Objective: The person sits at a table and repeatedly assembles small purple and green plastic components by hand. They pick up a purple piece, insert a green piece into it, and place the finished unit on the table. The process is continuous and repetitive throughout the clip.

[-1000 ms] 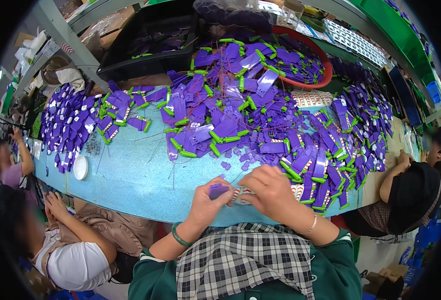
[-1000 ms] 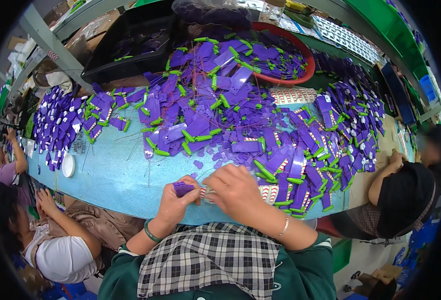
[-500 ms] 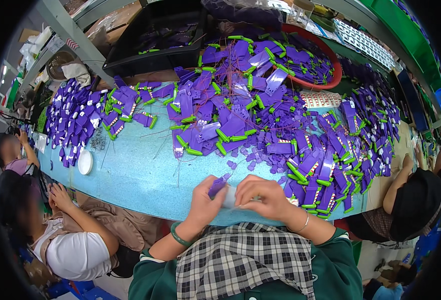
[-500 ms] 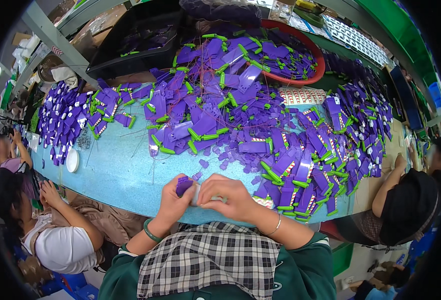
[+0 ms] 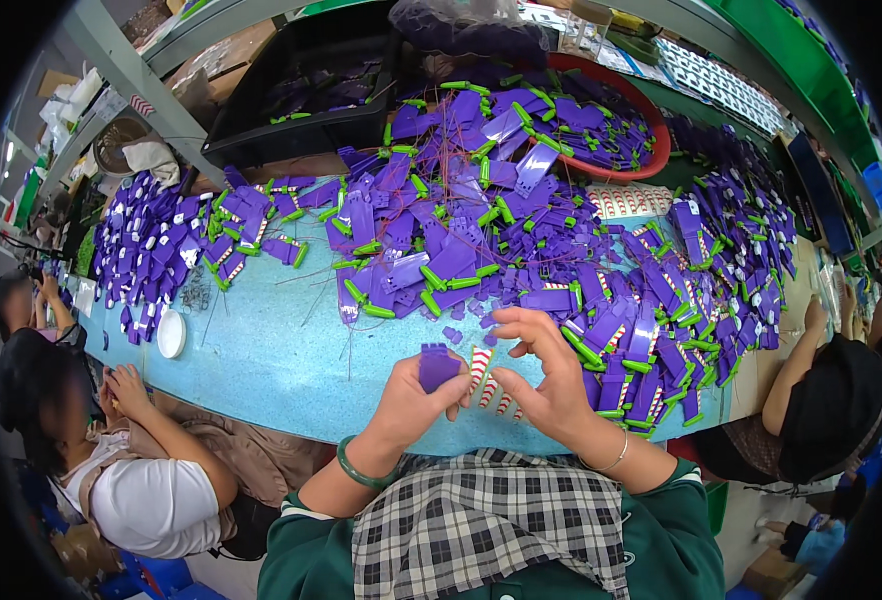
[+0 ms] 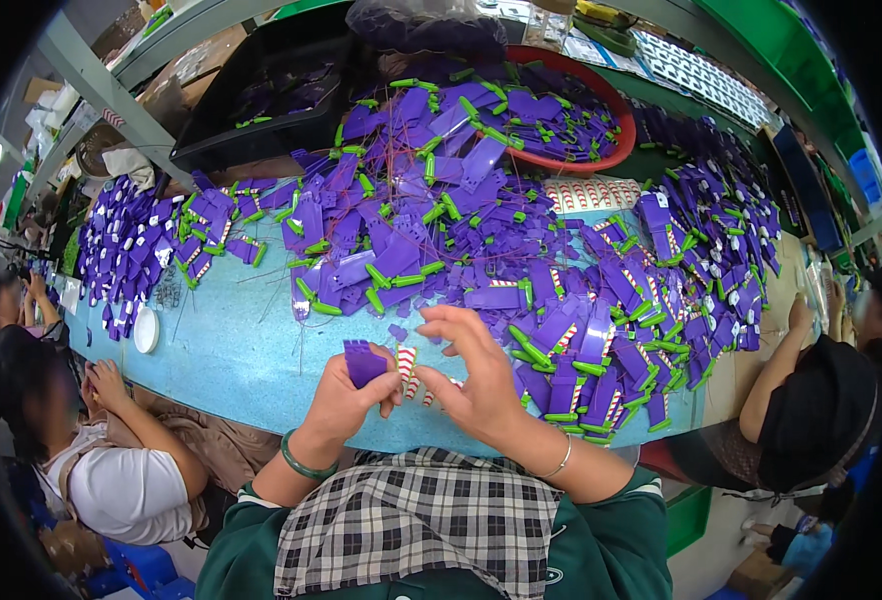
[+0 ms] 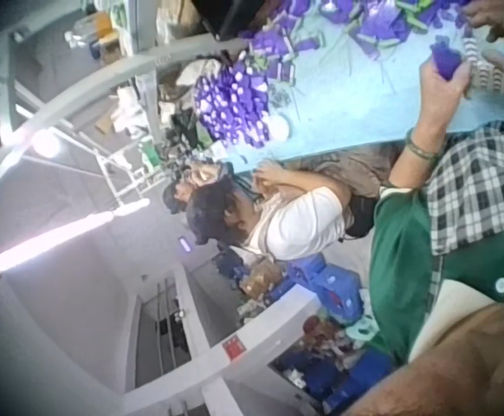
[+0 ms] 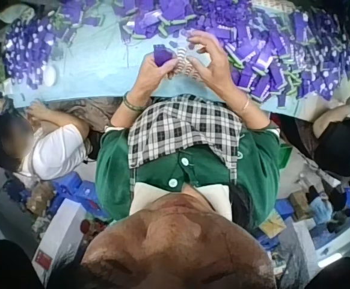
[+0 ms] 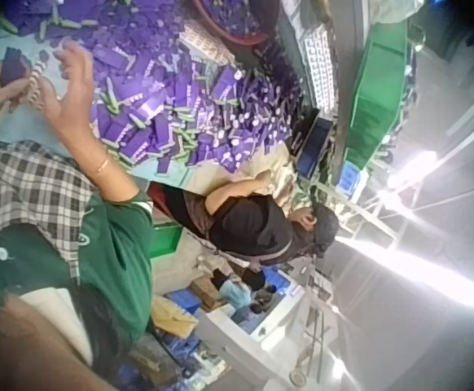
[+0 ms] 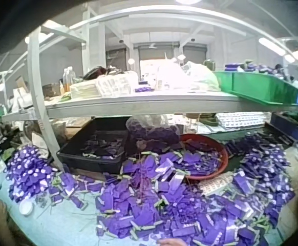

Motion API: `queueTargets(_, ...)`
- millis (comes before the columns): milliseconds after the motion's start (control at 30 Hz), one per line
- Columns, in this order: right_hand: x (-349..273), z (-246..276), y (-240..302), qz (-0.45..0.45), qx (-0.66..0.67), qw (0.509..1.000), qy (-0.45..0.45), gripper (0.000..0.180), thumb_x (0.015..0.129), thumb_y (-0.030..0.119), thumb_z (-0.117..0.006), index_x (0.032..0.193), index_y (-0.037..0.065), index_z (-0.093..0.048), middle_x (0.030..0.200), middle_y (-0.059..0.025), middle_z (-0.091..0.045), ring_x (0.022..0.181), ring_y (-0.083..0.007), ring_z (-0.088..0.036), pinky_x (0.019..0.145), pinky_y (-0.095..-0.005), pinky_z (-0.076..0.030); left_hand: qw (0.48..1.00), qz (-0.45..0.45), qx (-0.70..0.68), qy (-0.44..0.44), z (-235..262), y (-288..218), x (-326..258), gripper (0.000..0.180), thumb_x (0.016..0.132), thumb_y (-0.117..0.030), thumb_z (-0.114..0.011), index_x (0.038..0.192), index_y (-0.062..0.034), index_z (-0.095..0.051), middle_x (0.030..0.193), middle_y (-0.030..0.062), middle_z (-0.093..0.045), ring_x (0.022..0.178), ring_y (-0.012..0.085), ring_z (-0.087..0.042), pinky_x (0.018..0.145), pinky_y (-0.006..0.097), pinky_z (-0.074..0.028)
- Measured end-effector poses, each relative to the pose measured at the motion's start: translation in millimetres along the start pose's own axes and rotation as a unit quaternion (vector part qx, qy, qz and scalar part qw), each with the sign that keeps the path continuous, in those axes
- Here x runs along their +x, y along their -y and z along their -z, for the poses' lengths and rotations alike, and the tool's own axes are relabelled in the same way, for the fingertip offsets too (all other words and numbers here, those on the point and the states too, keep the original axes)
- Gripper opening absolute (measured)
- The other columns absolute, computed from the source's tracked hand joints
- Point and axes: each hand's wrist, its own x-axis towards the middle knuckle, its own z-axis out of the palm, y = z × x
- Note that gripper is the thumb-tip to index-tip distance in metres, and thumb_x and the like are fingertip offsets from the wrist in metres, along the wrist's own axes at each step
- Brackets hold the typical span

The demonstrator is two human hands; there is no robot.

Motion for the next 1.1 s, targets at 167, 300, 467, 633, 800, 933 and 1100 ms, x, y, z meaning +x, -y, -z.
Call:
queueTargets(167, -16, 0, -23, -0.065, 0.043, 0.991, 0.109, 0.015, 0.084, 0.004, -0.068, 0.096, -0.001, -0.061, 0.102, -0.0101, -0.06, 0.085, -0.0143, -0.06, 0.075, -0.0279, -0.049, 1.0, -0.003, -0.022, 0.006, -11, 0, 2, 0.018, 0.092, -0.009, -0.058, 0.107, -0.0002, -0.052, 0.085, 0.0076, -0.063, 0.064, 0.0124, -0.06, 0.053, 0.024, -0.05)
queueTargets(300, -20, -5, -31, -0.124, 0.152, 0.978, 0.066, 0.011, 0.084, 0.006, -0.068, 0.089, -0.001, -0.06, 0.09, -0.0063, -0.061, 0.078, -0.0116, -0.059, 0.071, -0.0265, -0.048, 0.996, 0.006, -0.09, -0.019, -14, 2, 3, 0.035, 0.095, -0.008, -0.049, 0.127, -0.0043, -0.035, 0.109, 0.0105, -0.057, 0.089, 0.0168, -0.062, 0.067, 0.031, -0.058)
queueTargets(467, -21, -11, -36, -0.148, 0.144, 0.975, 0.079, 0.013, 0.083, 0.008, -0.07, 0.085, -0.001, -0.06, 0.079, -0.0047, -0.059, 0.071, -0.0104, -0.057, 0.065, -0.026, -0.047, 0.977, 0.033, -0.208, 0.034, -15, 4, 1, 0.042, 0.096, -0.008, -0.046, 0.136, -0.007, -0.031, 0.121, 0.0117, -0.053, 0.108, 0.0217, -0.06, 0.084, 0.039, -0.059)
queueTargets(633, -22, -13, -36, -0.143, 0.112, 0.981, 0.067, 0.015, 0.081, 0.008, -0.072, 0.083, -0.001, -0.06, 0.078, -0.0053, -0.059, 0.07, -0.0115, -0.057, 0.065, -0.0263, -0.047, 0.973, 0.038, -0.222, 0.053, -13, 9, 1, 0.046, 0.095, -0.005, -0.042, 0.139, -0.0076, -0.028, 0.124, 0.0136, -0.052, 0.112, 0.0242, -0.059, 0.09, 0.043, -0.056)
queueTargets(800, -21, -13, -35, -0.116, 0.07, 0.989, 0.058, 0.015, 0.079, 0.007, -0.072, 0.081, 0.0, -0.059, 0.077, -0.0061, -0.058, 0.069, -0.013, -0.057, 0.064, -0.027, -0.047, 0.97, 0.042, -0.231, 0.064, -13, 9, 1, 0.047, 0.093, -0.003, -0.041, 0.138, -0.009, -0.03, 0.125, 0.011, -0.05, 0.114, 0.0226, -0.055, 0.09, 0.043, -0.054)
queueTargets(933, -19, -12, -29, -0.081, 0.026, 0.995, 0.053, 0.015, 0.078, 0.007, -0.073, 0.079, 0.001, -0.059, 0.074, -0.0067, -0.059, 0.067, -0.0152, -0.057, 0.062, -0.0283, -0.046, 0.969, 0.038, -0.235, 0.072, -12, 12, 1, 0.049, 0.091, -0.001, -0.04, 0.138, -0.009, -0.029, 0.124, 0.0112, -0.05, 0.115, 0.0227, -0.054, 0.091, 0.043, -0.054)
queueTargets(1100, -19, -12, -29, -0.048, -0.007, 0.998, 0.05, 0.015, 0.077, 0.007, -0.073, 0.077, 0.002, -0.059, 0.072, -0.0077, -0.059, 0.067, -0.0175, -0.057, 0.061, -0.0298, -0.046, 0.971, 0.015, -0.23, 0.07, -15, 12, 1, 0.05, 0.088, 0.001, -0.043, 0.136, -0.0066, -0.031, 0.118, 0.0115, -0.054, 0.111, 0.0249, -0.058, 0.092, 0.044, -0.054)
